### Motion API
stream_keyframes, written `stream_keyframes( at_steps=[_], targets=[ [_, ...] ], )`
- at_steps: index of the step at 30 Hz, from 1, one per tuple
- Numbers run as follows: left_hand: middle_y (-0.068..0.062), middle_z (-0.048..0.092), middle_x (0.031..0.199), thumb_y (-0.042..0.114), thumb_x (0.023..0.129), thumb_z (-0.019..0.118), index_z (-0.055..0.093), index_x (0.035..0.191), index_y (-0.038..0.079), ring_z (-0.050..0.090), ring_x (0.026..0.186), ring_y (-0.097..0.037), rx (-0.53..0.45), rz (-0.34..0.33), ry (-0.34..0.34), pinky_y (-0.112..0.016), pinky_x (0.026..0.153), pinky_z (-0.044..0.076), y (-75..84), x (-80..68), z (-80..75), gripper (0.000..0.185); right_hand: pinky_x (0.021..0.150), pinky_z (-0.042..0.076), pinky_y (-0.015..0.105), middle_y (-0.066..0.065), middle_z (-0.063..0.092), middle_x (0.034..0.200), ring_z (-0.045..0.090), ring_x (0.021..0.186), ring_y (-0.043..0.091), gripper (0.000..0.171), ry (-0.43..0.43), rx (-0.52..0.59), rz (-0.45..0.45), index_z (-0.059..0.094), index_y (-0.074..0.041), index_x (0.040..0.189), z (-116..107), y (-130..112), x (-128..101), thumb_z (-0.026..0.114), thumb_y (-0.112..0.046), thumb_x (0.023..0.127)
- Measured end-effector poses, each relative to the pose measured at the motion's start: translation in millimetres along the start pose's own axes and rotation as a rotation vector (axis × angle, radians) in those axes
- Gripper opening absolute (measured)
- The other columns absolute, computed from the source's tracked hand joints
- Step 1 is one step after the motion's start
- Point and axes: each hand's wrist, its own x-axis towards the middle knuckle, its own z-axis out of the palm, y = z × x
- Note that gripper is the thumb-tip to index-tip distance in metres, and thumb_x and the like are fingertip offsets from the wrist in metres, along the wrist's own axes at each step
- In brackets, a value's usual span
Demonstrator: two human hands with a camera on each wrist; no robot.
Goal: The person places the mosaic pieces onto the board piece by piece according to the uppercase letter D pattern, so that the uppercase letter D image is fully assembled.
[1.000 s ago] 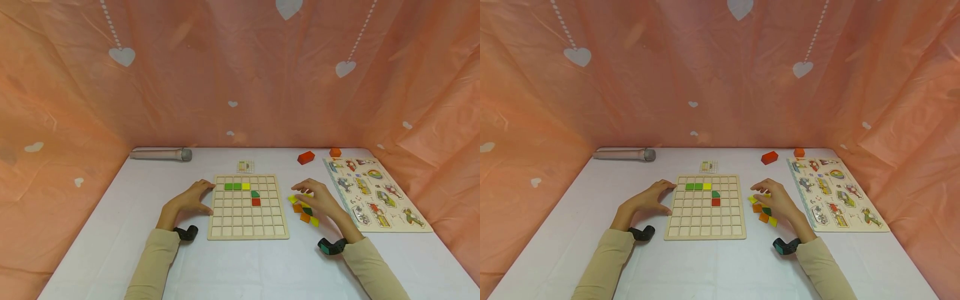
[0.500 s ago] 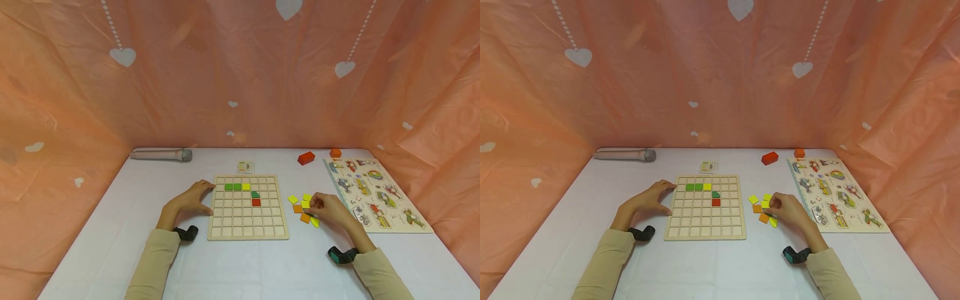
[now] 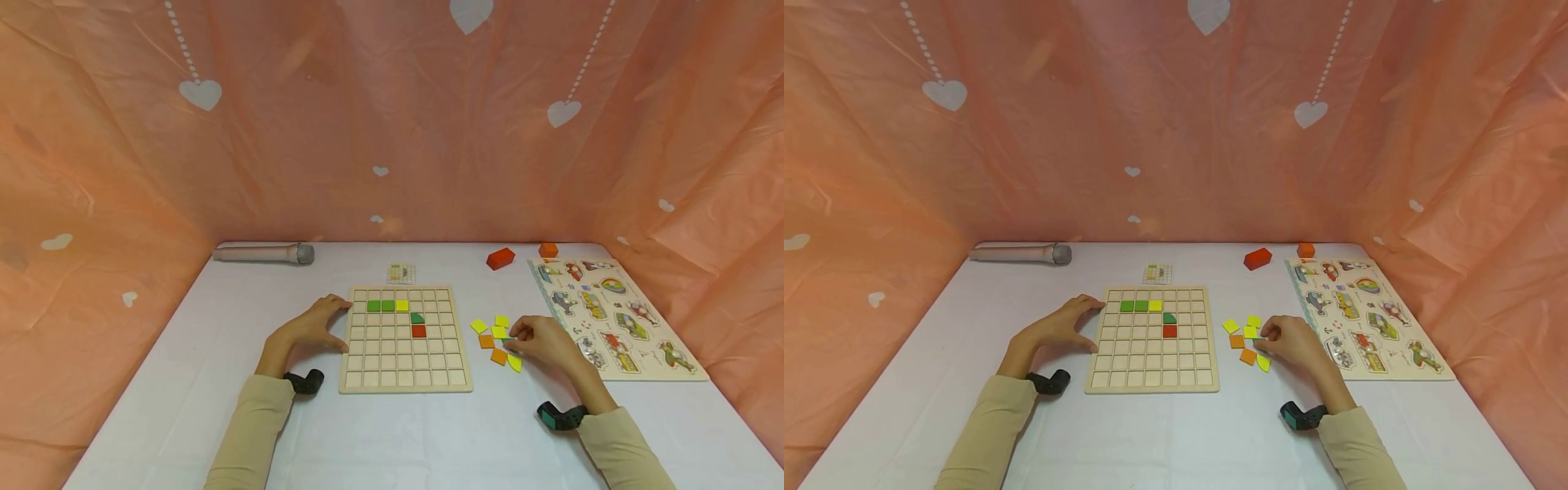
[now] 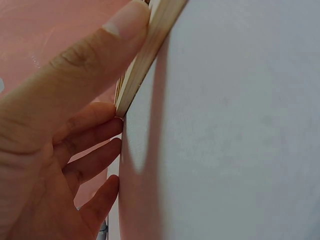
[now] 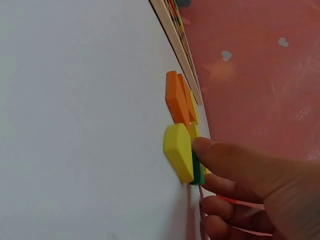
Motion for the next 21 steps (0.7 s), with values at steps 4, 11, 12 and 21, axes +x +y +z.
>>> stream_keyframes(
  at_steps=[4, 11, 12, 21],
  targets=[
    [-0.018, 0.044, 0.13, 0.034, 0.064, 0.085, 0.043, 0.134, -0.003, 0.038, 0.123, -0.034, -0.006, -0.004, -0.003, -0.048, 0.106, 0.032, -0.4, 0.4, 0.0, 0.089, 0.055, 0.04, 0.023, -0.004, 0.056, 0.068, 0.047, 0.063, 0.012, 0.02, 0.023, -0.032, -0.019, 0.067, -0.01, 0.083, -1.7, -0.1, -1.6, 0.077, -0.026, 0.076],
    [-0.018, 0.044, 0.13, 0.033, 0.064, 0.085, 0.043, 0.134, -0.003, 0.039, 0.123, -0.034, -0.006, -0.003, -0.007, -0.048, 0.106, 0.032, -1.3, 0.7, 0.5, 0.09, 0.057, 0.043, 0.02, -0.005, 0.058, 0.074, 0.048, 0.066, 0.009, 0.017, -0.04, 0.019, -0.131, 0.067, -0.008, 0.088, -3.3, 5.8, -1.9, 0.076, -0.017, 0.077],
    [-0.018, 0.044, 0.13, 0.033, 0.064, 0.085, 0.043, 0.134, -0.003, 0.039, 0.123, -0.034, -0.003, -0.001, -0.007, -0.048, 0.106, 0.032, -1.4, 0.7, 0.5, 0.089, 0.058, 0.043, 0.02, -0.005, 0.058, 0.075, 0.049, 0.067, 0.009, 0.016, -0.045, 0.024, -0.139, 0.067, -0.008, 0.089, -3.3, 6.7, -1.7, 0.076, -0.016, 0.077],
    [-0.018, 0.044, 0.13, 0.034, 0.064, 0.085, 0.043, 0.134, -0.003, 0.039, 0.124, -0.034, -0.001, -0.003, -0.007, -0.048, 0.106, 0.032, -1.7, 0.4, 0.1, 0.089, 0.065, 0.049, 0.021, -0.001, 0.064, 0.086, 0.054, 0.073, 0.01, 0.019, -0.021, 0.095, -0.139, 0.068, -0.006, 0.094, -0.3, 12.3, -0.3, 0.074, -0.007, 0.076]
  ],
)
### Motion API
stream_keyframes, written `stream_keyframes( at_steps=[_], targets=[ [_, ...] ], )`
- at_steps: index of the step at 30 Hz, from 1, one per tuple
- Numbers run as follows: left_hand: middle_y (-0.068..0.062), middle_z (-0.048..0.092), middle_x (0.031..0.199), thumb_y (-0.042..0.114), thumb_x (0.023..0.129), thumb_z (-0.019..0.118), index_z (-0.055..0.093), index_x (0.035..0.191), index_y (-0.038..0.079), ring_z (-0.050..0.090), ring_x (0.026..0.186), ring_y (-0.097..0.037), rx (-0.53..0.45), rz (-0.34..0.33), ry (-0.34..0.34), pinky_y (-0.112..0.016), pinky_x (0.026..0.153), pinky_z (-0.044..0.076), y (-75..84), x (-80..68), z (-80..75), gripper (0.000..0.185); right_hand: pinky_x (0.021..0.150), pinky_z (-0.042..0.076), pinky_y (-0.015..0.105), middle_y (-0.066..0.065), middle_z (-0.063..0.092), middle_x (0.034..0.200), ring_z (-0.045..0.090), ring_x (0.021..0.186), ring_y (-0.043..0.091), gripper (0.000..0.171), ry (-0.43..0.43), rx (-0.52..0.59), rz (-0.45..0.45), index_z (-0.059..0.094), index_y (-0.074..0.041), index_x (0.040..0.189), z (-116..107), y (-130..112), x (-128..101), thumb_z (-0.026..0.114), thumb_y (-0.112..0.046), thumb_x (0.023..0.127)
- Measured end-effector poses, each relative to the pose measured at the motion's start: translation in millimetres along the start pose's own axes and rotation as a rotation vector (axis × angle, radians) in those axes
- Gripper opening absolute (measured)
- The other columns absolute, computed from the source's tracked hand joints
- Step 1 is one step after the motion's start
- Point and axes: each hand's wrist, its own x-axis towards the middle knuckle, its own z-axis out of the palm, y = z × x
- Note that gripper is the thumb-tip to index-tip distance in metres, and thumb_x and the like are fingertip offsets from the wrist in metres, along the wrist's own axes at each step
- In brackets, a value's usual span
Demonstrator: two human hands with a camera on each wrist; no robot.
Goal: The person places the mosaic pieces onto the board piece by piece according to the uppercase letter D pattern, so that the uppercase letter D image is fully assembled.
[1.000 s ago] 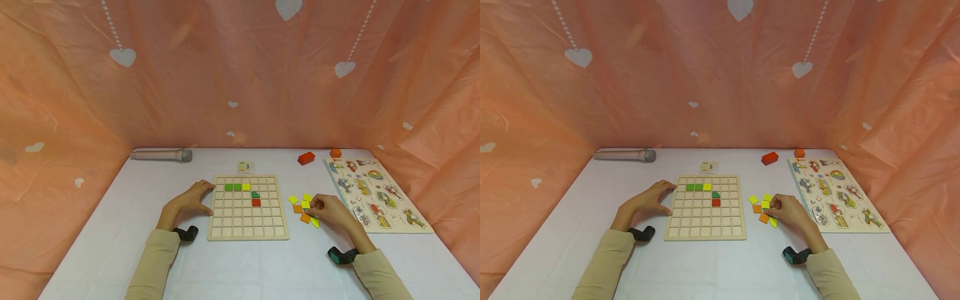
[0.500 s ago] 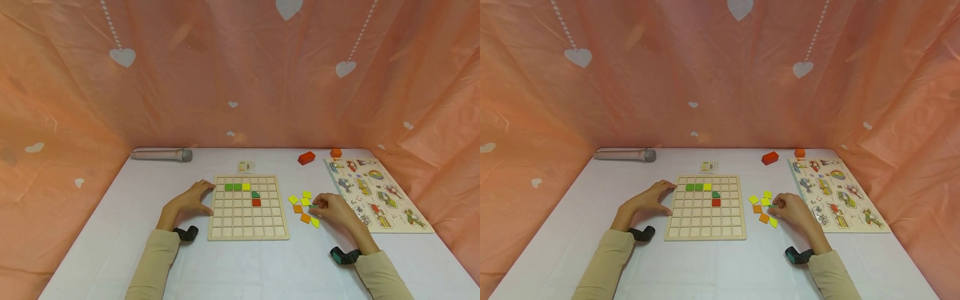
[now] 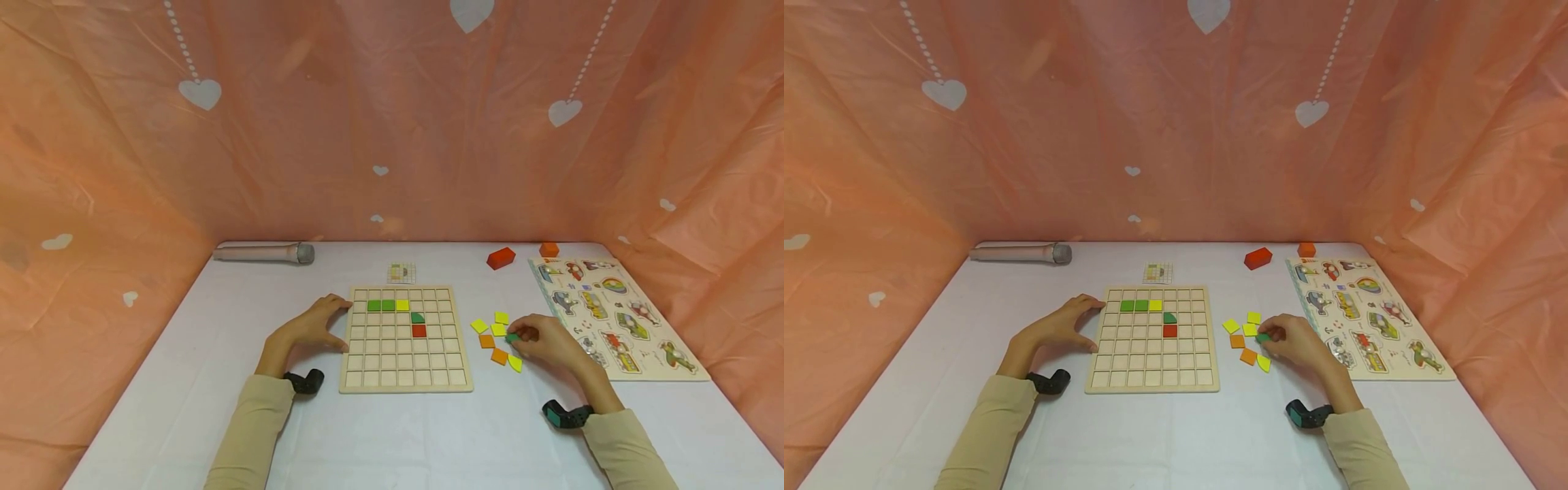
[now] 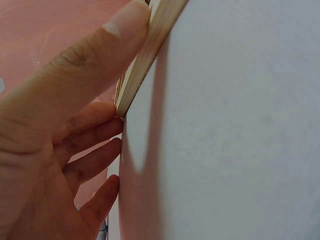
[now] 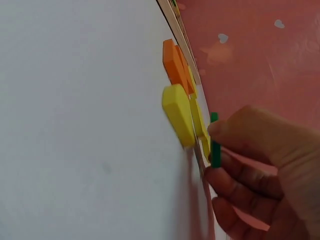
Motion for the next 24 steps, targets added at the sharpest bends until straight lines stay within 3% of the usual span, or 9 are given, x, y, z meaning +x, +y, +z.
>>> stream_keyframes(
  at_steps=[5, 11, 18, 24],
  targets=[
    [-0.018, 0.044, 0.131, 0.034, 0.064, 0.085, 0.043, 0.134, -0.003, 0.038, 0.124, -0.034, -0.003, -0.006, -0.002, -0.048, 0.106, 0.032, -0.7, -0.1, 0.5, 0.09, 0.072, 0.052, 0.021, 0.003, 0.066, 0.091, 0.06, 0.079, 0.011, 0.021, 0.049, 0.079, -0.131, 0.069, -0.005, 0.095, 9.4, -5.8, 7.8, 0.075, -0.003, 0.074],
    [-0.018, 0.044, 0.13, 0.033, 0.064, 0.085, 0.043, 0.134, -0.003, 0.038, 0.124, -0.035, -0.011, 0.0, 0.004, -0.048, 0.106, 0.031, -1.0, 0.9, 1.1, 0.09, 0.07, 0.052, 0.024, 0.005, 0.065, 0.092, 0.057, 0.078, 0.015, 0.023, 0.019, 0.165, -0.292, 0.068, -0.004, 0.098, 28.9, -27.3, 27.7, 0.075, -0.003, 0.076],
    [-0.018, 0.044, 0.13, 0.032, 0.063, 0.085, 0.043, 0.134, -0.003, 0.038, 0.124, -0.035, -0.018, 0.002, 0.013, -0.048, 0.107, 0.031, -0.1, 0.8, 1.6, 0.089, 0.068, 0.05, 0.022, 0.0, 0.064, 0.097, 0.056, 0.081, 0.015, 0.023, -0.085, 0.224, -0.332, 0.068, -0.006, 0.102, 52.6, -60.2, 50.5, 0.073, -0.007, 0.079],
    [-0.018, 0.044, 0.13, 0.032, 0.063, 0.085, 0.043, 0.134, -0.004, 0.038, 0.124, -0.035, -0.021, 0.0, 0.014, -0.048, 0.107, 0.031, 1.8, 0.1, 0.8, 0.09, 0.068, 0.048, 0.022, -0.003, 0.062, 0.097, 0.055, 0.082, 0.013, 0.02, -0.151, 0.204, -0.389, 0.07, -0.009, 0.101, 71.0, -79.4, 63.0, 0.071, -0.01, 0.081]
  ],
)
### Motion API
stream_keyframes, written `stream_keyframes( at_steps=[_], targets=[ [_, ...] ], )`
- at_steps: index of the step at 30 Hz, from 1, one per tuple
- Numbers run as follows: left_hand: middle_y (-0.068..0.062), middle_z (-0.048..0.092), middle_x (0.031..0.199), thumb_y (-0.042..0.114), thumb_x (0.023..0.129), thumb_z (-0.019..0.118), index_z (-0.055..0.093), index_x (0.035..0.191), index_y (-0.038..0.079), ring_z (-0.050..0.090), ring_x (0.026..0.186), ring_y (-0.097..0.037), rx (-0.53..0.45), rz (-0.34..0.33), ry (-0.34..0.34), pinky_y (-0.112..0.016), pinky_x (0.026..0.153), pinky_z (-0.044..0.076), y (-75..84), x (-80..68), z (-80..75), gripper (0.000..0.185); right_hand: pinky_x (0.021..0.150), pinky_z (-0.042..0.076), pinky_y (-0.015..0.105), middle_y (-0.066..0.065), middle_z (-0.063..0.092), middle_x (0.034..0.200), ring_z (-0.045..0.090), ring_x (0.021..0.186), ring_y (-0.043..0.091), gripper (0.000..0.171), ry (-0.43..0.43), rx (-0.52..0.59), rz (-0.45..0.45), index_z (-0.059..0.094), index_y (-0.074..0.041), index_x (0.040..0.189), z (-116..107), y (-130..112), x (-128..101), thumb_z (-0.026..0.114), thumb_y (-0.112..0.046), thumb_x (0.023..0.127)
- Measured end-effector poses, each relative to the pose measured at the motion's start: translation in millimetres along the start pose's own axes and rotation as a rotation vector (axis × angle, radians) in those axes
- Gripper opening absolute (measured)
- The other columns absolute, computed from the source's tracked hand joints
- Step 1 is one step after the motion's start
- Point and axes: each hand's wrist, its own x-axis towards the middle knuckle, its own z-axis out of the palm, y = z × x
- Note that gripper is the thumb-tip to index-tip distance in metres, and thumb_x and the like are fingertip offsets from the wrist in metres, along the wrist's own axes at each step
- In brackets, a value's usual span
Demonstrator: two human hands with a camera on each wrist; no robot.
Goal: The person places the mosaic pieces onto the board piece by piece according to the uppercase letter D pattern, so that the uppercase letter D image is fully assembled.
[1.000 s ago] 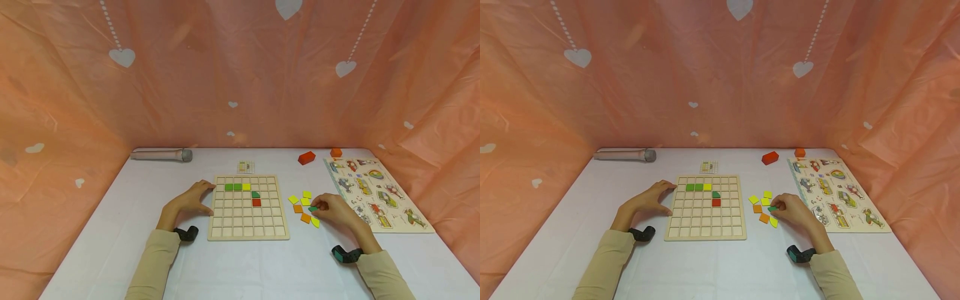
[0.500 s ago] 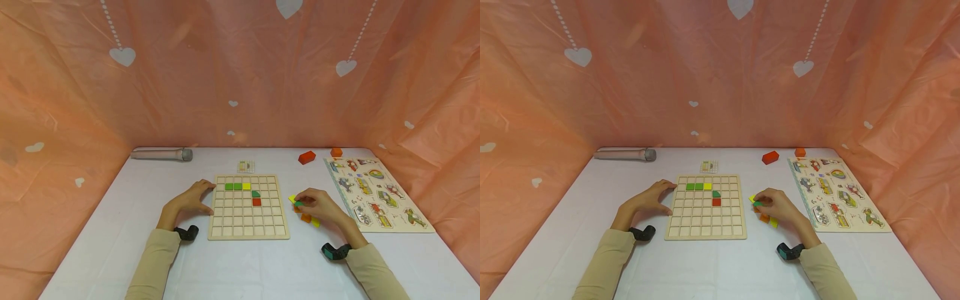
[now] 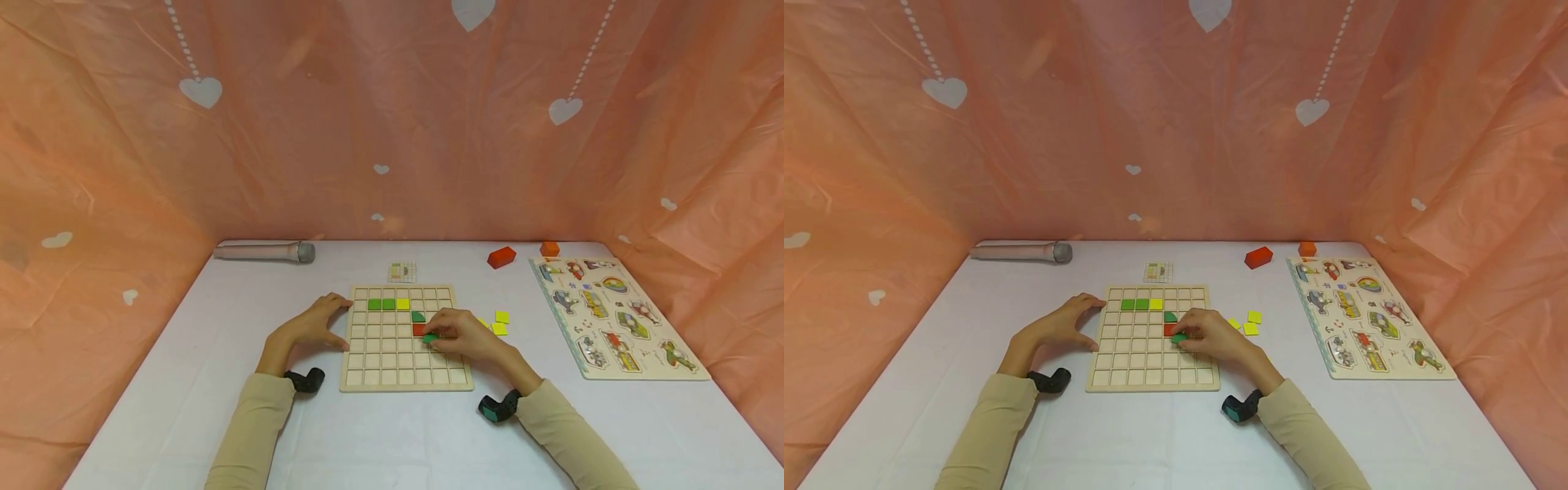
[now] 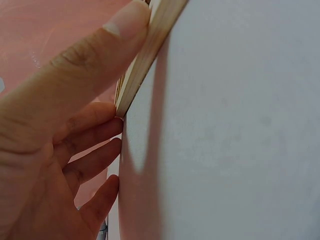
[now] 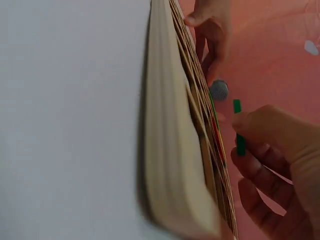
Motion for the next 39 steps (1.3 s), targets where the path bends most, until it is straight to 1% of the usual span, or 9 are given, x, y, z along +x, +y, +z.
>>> stream_keyframes(
  at_steps=[5, 7, 10, 13, 17, 20, 25, 32, 39],
  targets=[
    [-0.018, 0.045, 0.129, 0.031, 0.063, 0.086, 0.043, 0.133, -0.004, 0.038, 0.124, -0.035, -0.01, -0.001, 0.001, -0.049, 0.107, 0.031, -1.6, 1.1, 0.3, 0.089, 0.069, 0.047, 0.022, -0.003, 0.062, 0.1, 0.053, 0.086, 0.012, 0.02, -0.046, -0.066, -0.048, 0.072, -0.012, 0.102, 7.6, -0.9, 7.5, 0.07, -0.009, 0.082],
    [-0.018, 0.045, 0.129, 0.031, 0.063, 0.086, 0.043, 0.133, -0.004, 0.038, 0.124, -0.035, -0.01, 0.0, 0.0, -0.048, 0.107, 0.03, -2.5, 1.7, 0.7, 0.089, 0.073, 0.048, 0.023, -0.002, 0.063, 0.102, 0.054, 0.089, 0.012, 0.02, -0.057, -0.1, -0.073, 0.072, -0.012, 0.102, 8.5, -1.3, 8.7, 0.07, -0.009, 0.083],
    [-0.018, 0.045, 0.129, 0.031, 0.063, 0.086, 0.043, 0.133, -0.004, 0.038, 0.124, -0.035, -0.011, 0.0, 0.001, -0.048, 0.107, 0.03, -3.1, 2.1, 0.8, 0.089, 0.082, 0.048, 0.029, -0.001, 0.064, 0.103, 0.056, 0.096, 0.015, 0.02, -0.063, -0.153, -0.107, 0.073, -0.012, 0.102, 8.7, -2.6, 9.1, 0.07, -0.009, 0.083],
    [-0.018, 0.045, 0.129, 0.031, 0.063, 0.086, 0.043, 0.133, -0.004, 0.038, 0.124, -0.035, -0.013, 0.001, 0.0, -0.048, 0.107, 0.03, -2.7, 2.0, 0.6, 0.089, 0.087, 0.048, 0.033, 0.001, 0.064, 0.105, 0.056, 0.1, 0.017, 0.021, -0.059, -0.166, -0.116, 0.073, -0.012, 0.103, 8.8, -3.6, 8.7, 0.07, -0.008, 0.083],
    [-0.018, 0.045, 0.129, 0.031, 0.063, 0.086, 0.043, 0.133, -0.004, 0.038, 0.124, -0.035, -0.011, 0.003, 0.001, -0.049, 0.107, 0.03, -1.8, 1.7, 0.3, 0.089, 0.08, 0.048, 0.028, 0.0, 0.061, 0.104, 0.054, 0.095, 0.015, 0.024, -0.043, -0.115, -0.043, 0.07, -0.011, 0.107, 9.8, -2.9, 7.1, 0.069, -0.008, 0.083],
    [-0.018, 0.045, 0.129, 0.031, 0.063, 0.086, 0.043, 0.133, -0.004, 0.038, 0.124, -0.035, -0.013, -0.001, 0.001, -0.049, 0.107, 0.03, -1.2, 0.9, -0.1, 0.089, 0.073, 0.046, 0.024, -0.001, 0.061, 0.1, 0.052, 0.087, 0.011, 0.023, -0.025, -0.102, -0.001, 0.069, -0.01, 0.106, 10.6, -2.2, 6.6, 0.069, -0.01, 0.083],
    [-0.018, 0.044, 0.13, 0.031, 0.063, 0.085, 0.043, 0.133, -0.004, 0.037, 0.124, -0.035, -0.014, -0.002, -0.002, -0.049, 0.107, 0.03, -0.3, 0.6, -0.6, 0.089, 0.071, 0.044, 0.023, -0.003, 0.062, 0.095, 0.051, 0.084, 0.009, 0.019, -0.015, -0.128, 0.002, 0.071, -0.011, 0.102, 11.6, -2.7, 6.9, 0.071, -0.012, 0.083],
    [-0.018, 0.044, 0.13, 0.031, 0.063, 0.085, 0.043, 0.133, -0.004, 0.037, 0.124, -0.035, -0.014, -0.009, -0.002, -0.049, 0.107, 0.03, -0.1, 1.0, -0.6, 0.089, 0.073, 0.045, 0.023, -0.004, 0.061, 0.094, 0.052, 0.085, 0.009, 0.019, -0.013, -0.139, 0.0, 0.072, -0.012, 0.101, 12.6, -2.8, 7.2, 0.071, -0.013, 0.082],
    [-0.018, 0.044, 0.13, 0.031, 0.062, 0.086, 0.043, 0.134, -0.004, 0.037, 0.125, -0.034, -0.007, -0.014, -0.003, -0.048, 0.107, 0.03, 0.5, 0.9, -0.4, 0.09, 0.069, 0.044, 0.022, -0.005, 0.061, 0.093, 0.05, 0.082, 0.008, 0.018, 0.0, -0.134, 0.011, 0.072, -0.012, 0.1, 13.0, -3.8, 6.7, 0.071, -0.012, 0.082]
  ],
)
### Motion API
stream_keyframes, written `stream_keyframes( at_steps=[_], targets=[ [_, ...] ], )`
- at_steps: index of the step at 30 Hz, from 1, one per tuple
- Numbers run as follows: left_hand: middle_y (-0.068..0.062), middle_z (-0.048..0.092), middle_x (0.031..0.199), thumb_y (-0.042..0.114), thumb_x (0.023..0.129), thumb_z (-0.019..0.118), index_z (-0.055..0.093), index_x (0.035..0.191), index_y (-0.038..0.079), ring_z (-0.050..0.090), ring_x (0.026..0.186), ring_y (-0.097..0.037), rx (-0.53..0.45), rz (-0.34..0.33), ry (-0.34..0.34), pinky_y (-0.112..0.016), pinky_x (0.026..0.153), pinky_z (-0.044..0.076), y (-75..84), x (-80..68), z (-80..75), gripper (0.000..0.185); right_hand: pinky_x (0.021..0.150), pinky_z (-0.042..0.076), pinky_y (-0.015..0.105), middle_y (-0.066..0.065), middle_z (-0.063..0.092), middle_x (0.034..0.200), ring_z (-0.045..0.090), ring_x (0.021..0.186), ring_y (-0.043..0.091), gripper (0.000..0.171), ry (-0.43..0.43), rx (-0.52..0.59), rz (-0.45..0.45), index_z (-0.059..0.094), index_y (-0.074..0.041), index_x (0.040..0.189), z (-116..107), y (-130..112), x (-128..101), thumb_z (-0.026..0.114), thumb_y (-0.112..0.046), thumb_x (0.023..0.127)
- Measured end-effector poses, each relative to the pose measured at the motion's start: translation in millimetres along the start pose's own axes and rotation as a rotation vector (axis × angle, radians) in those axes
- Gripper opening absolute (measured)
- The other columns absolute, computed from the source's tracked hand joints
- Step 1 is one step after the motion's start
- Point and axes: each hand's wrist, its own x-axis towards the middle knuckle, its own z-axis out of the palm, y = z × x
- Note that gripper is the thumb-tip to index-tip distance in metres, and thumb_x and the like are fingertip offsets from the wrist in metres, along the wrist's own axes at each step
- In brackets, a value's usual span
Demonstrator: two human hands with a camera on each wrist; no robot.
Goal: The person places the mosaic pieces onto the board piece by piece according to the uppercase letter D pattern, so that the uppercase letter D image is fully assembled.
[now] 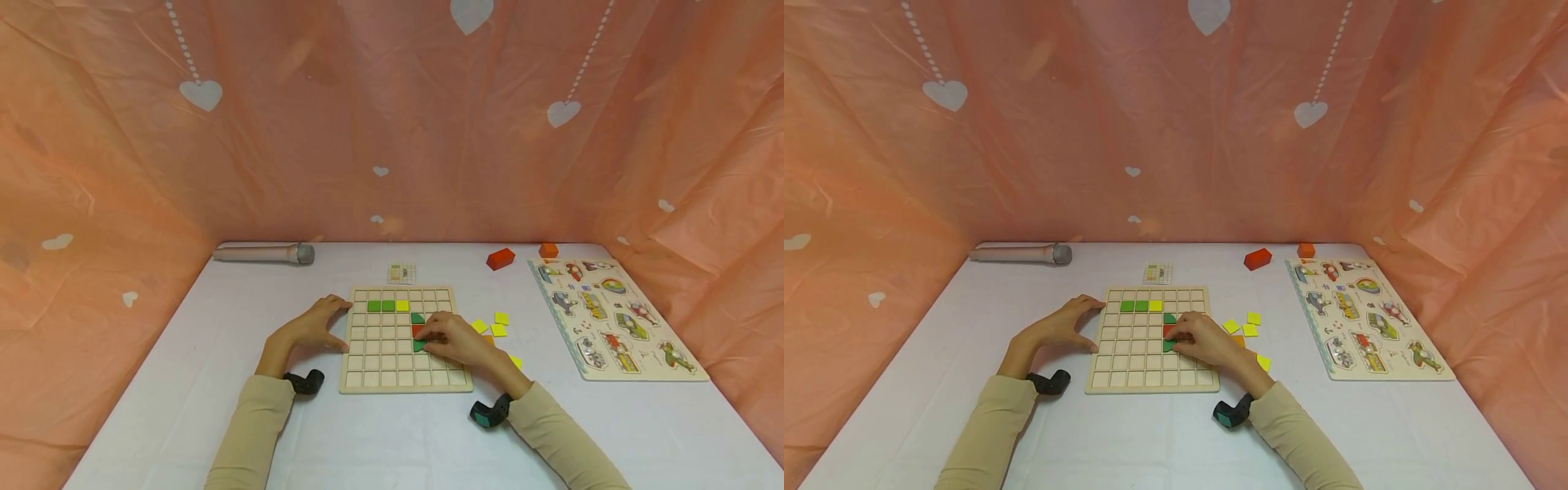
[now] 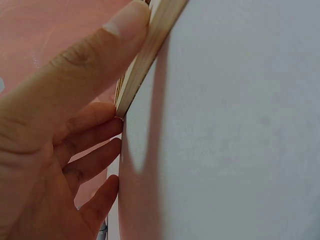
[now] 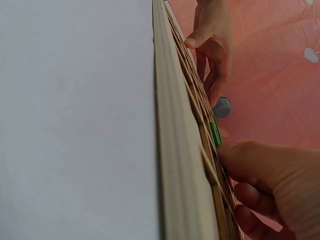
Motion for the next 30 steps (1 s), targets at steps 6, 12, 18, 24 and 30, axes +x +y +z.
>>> stream_keyframes(
  at_steps=[6, 12, 18, 24, 30],
  targets=[
    [-0.019, 0.044, 0.13, 0.032, 0.063, 0.085, 0.043, 0.134, -0.004, 0.037, 0.125, -0.035, 0.006, 0.003, -0.001, -0.048, 0.107, 0.031, -0.1, -0.9, -0.1, 0.09, 0.069, 0.044, 0.022, -0.005, 0.062, 0.092, 0.051, 0.081, 0.009, 0.018, 0.013, -0.011, -0.023, 0.072, -0.012, 0.099, -0.6, -0.5, 1.1, 0.072, -0.011, 0.081],
    [-0.019, 0.044, 0.13, 0.033, 0.063, 0.085, 0.043, 0.134, -0.004, 0.038, 0.124, -0.035, 0.014, 0.011, -0.005, -0.048, 0.107, 0.031, -0.6, -0.5, -0.6, 0.09, 0.071, 0.046, 0.025, -0.003, 0.062, 0.096, 0.053, 0.084, 0.012, 0.017, 0.049, 0.011, 0.04, 0.072, -0.013, 0.1, -10.3, -0.7, -1.4, 0.069, -0.012, 0.084],
    [-0.019, 0.044, 0.13, 0.033, 0.063, 0.085, 0.043, 0.134, -0.004, 0.037, 0.124, -0.035, 0.024, 0.002, -0.008, -0.048, 0.107, 0.031, -0.5, -0.3, -1.1, 0.091, 0.068, 0.051, 0.028, 0.005, 0.063, 0.096, 0.055, 0.078, 0.016, 0.021, 0.166, 0.007, 0.069, 0.07, -0.005, 0.103, -31.4, 8.0, -12.5, 0.07, -0.006, 0.082],
    [-0.018, 0.044, 0.13, 0.032, 0.063, 0.085, 0.043, 0.134, -0.004, 0.038, 0.124, -0.035, 0.015, -0.003, -0.006, -0.048, 0.107, 0.031, 1.5, -1.3, -1.4, 0.09, 0.07, 0.052, 0.03, 0.009, 0.063, 0.098, 0.054, 0.08, 0.015, 0.029, 0.24, -0.047, 0.107, 0.067, -0.004, 0.109, -52.5, 19.6, -31.9, 0.071, -0.004, 0.081],
    [-0.018, 0.045, 0.129, 0.033, 0.063, 0.085, 0.044, 0.133, -0.005, 0.039, 0.124, -0.034, 0.014, 0.013, 0.007, -0.047, 0.107, 0.031, 1.4, -2.1, -1.1, 0.09, 0.067, 0.052, 0.029, 0.014, 0.064, 0.095, 0.055, 0.077, 0.018, 0.032, 0.321, -0.109, 0.102, 0.066, -0.001, 0.109, -66.7, 34.5, -51.0, 0.072, -0.001, 0.078]
  ],
)
